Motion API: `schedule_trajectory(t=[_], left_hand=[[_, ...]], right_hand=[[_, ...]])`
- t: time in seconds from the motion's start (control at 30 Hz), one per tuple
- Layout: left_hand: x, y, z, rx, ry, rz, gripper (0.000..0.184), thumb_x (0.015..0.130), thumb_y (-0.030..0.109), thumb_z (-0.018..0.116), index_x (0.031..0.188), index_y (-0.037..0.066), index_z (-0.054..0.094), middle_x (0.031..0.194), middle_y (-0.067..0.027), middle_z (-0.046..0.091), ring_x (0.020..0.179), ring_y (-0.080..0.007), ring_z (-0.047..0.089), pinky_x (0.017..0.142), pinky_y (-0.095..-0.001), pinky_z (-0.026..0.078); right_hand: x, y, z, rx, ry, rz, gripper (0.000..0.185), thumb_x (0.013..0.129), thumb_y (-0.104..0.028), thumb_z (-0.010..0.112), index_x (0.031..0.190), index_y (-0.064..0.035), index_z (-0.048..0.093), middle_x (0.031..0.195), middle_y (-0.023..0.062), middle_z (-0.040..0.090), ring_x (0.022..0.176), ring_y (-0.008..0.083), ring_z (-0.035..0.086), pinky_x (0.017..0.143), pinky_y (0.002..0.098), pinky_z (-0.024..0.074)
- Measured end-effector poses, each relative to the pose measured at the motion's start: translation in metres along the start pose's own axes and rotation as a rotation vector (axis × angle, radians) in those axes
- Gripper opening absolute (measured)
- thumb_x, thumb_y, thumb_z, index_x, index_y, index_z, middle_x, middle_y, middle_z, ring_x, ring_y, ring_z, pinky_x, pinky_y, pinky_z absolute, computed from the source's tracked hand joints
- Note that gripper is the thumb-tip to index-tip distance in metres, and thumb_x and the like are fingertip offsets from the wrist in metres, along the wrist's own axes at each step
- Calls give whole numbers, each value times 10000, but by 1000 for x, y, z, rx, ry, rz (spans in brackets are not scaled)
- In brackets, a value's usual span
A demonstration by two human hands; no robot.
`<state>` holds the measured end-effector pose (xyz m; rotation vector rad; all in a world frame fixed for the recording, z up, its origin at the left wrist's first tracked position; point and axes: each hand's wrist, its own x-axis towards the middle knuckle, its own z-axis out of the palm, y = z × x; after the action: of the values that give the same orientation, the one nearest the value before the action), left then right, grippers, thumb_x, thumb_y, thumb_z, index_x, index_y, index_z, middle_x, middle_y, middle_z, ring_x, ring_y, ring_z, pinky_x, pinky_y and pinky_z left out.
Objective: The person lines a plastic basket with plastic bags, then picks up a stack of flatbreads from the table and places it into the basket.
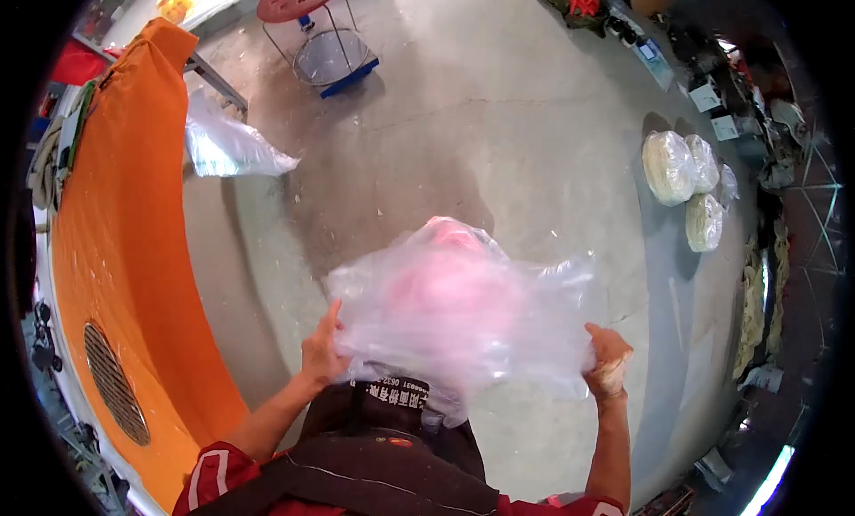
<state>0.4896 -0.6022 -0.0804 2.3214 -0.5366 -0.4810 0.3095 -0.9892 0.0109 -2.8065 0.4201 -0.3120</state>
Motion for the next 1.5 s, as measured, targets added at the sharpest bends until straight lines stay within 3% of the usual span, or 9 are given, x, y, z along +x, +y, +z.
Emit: schedule_trajectory(t=[0.1, 0.23, 0.53, 0.7, 0.8, 0.97, 1.17, 1.3, 1.5], left_hand=[[-60, -21, 54, 61, -33, -13, 649, 604, 84, 527, 1240, 113, 400, 928, -140, 583, 817, -318, 568, 644, -393, 476], [-108, -7, 65, -199, -934, -140, 331, 600, 102, 581, 926, 150, 615, 790, -160, 607, 731, -333, 576, 637, -389, 469], [-71, -95, 140, -105, 2, -705, 300, 595, 259, 734, 614, -5, 593, 580, -180, 564, 543, -339, 557, 500, -380, 429], [-29, -175, 208, -5, 37, -925, 594, 726, 529, 574, 529, -30, 538, 507, -169, 530, 474, -316, 523, 509, -403, 420], [-5, -200, 251, -429, -95, -1174, 624, 779, 565, 470, 582, -21, 557, 517, -129, 538, 471, -272, 516, 519, -390, 416], [-32, -250, 367, -476, 170, -802, 462, 820, 469, 469, 844, 21, 581, 542, -93, 527, 495, -212, 497, 538, -321, 420], [4, -190, 251, -83, 527, -843, 545, 729, 439, 595, 1113, 64, 504, 1062, -144, 518, 949, -233, 481, 797, -353, 373], [-5, -134, 181, 16, -54, -394, 854, 569, 542, 666, 1196, 22, 411, 1294, -165, 327, 1201, -309, 285, 959, -494, 196], [-20, -124, 237, 491, -667, -432, 1044, 478, 500, 697, 1285, -12, 278, 1395, -163, 116, 1290, -373, 16, 921, -660, -33]], right_hand=[[-10, 35, -2, -51, -271, -99, 276, 569, -20, 558, 840, -58, 598, 637, 103, 562, 560, 256, 541, 520, 336, 442], [10, 74, 4, 163, -435, -31, 129, 599, -101, 618, 715, -47, 599, 637, 104, 585, 553, 269, 556, 499, 327, 433], [144, 60, 196, 12, -446, -205, 170, 546, -195, 621, 630, -75, 535, 587, 124, 542, 585, 325, 531, 511, 384, 411], [184, 54, 321, 9, -503, -130, 245, 578, -282, 627, 689, -72, 565, 641, 143, 564, 627, 329, 544, 545, 392, 422], [193, 62, 389, 15, -591, -10, 321, 583, -371, 643, 656, -64, 584, 646, 154, 572, 612, 319, 550, 529, 389, 417], [173, 120, 481, 141, -776, 200, 379, 630, -379, 643, 745, -20, 615, 686, 154, 600, 648, 269, 588, 590, 347, 452], [211, 97, 389, 300, -804, 19, 696, 568, -392, 715, 1151, -78, 501, 1130, 137, 514, 1082, 262, 457, 904, 362, 352], [180, 58, 270, -247, -905, -453, 975, 400, -466, 778, 1237, -127, 411, 1303, 135, 331, 1246, 353, 209, 963, 548, 179], [68, 114, 278, -267, -1318, 122, 1319, 289, -512, 796, 1357, -146, 113, 1400, 87, 163, 1290, 350, 99, 951, 616, 129]])
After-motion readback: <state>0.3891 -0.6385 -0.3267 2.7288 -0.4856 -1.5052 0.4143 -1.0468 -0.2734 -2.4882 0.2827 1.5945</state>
